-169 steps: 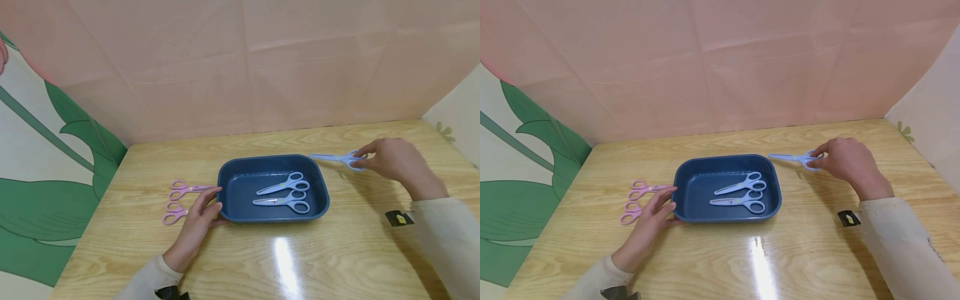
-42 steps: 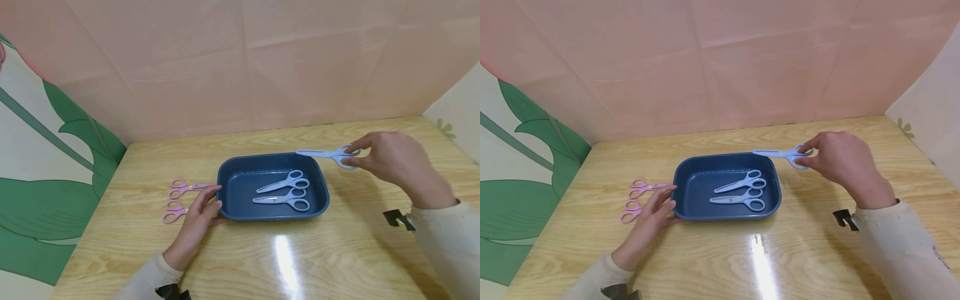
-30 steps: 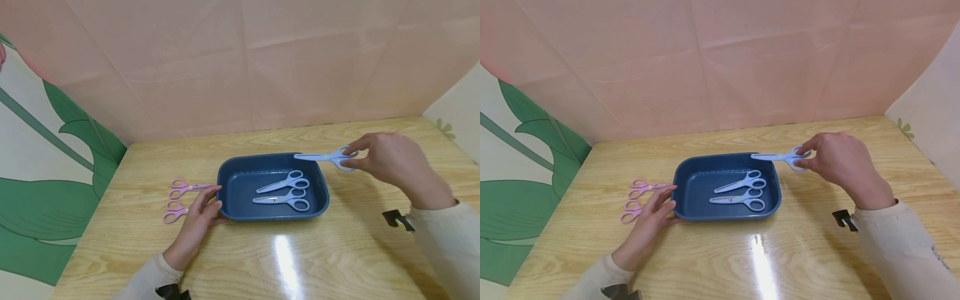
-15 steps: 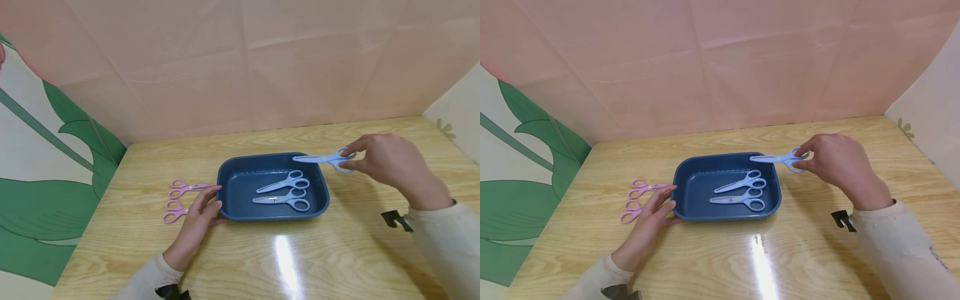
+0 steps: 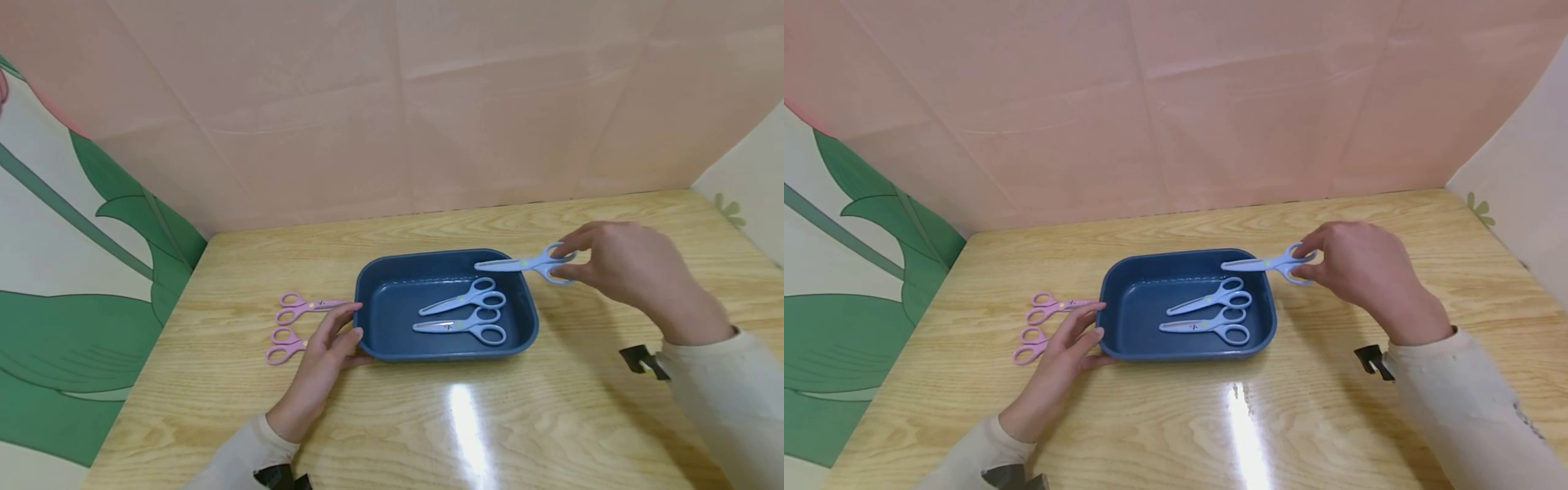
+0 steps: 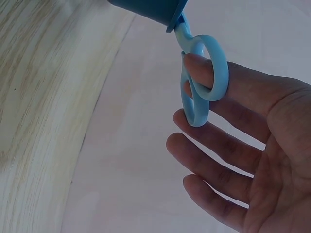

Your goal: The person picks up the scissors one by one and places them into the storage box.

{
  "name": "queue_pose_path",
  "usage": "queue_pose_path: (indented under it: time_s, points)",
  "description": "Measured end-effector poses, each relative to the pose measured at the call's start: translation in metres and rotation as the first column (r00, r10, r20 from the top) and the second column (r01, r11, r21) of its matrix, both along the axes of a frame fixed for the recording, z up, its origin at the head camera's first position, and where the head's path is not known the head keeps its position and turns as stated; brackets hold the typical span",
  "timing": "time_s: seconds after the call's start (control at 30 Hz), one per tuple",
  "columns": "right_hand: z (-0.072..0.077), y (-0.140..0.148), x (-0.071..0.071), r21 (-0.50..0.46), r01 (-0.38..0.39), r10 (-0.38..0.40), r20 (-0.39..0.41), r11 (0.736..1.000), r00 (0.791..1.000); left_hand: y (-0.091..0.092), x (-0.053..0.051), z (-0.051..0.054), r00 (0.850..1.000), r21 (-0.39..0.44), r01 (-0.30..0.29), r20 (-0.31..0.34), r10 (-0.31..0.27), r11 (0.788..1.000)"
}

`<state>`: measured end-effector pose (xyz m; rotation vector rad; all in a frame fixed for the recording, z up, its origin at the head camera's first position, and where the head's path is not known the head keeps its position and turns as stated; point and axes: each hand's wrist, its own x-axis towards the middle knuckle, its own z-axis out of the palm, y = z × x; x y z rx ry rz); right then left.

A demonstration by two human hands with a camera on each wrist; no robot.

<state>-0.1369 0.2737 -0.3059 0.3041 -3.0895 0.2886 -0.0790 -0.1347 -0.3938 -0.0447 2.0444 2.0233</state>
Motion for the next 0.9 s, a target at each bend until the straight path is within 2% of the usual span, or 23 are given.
queue_pose_path:
  time_s: [0.3, 0.9]
  points:
    - [0.0002, -0.0030, 0.0007, 0.019, -0.039, 0.040, -0.012, 0.999, 0.999, 0.0000, -0.0004, 0.0002, 1.000, -0.012, 0.004, -0.004, -0.004, 1.000]
    - [0.0025, -0.0095, 0.0049, 0.008, -0.047, 0.048, -0.028, 0.999, 0.998, -0.0003, -0.0004, 0.0000, 1.000, -0.015, 0.009, -0.005, -0.009, 1.000]
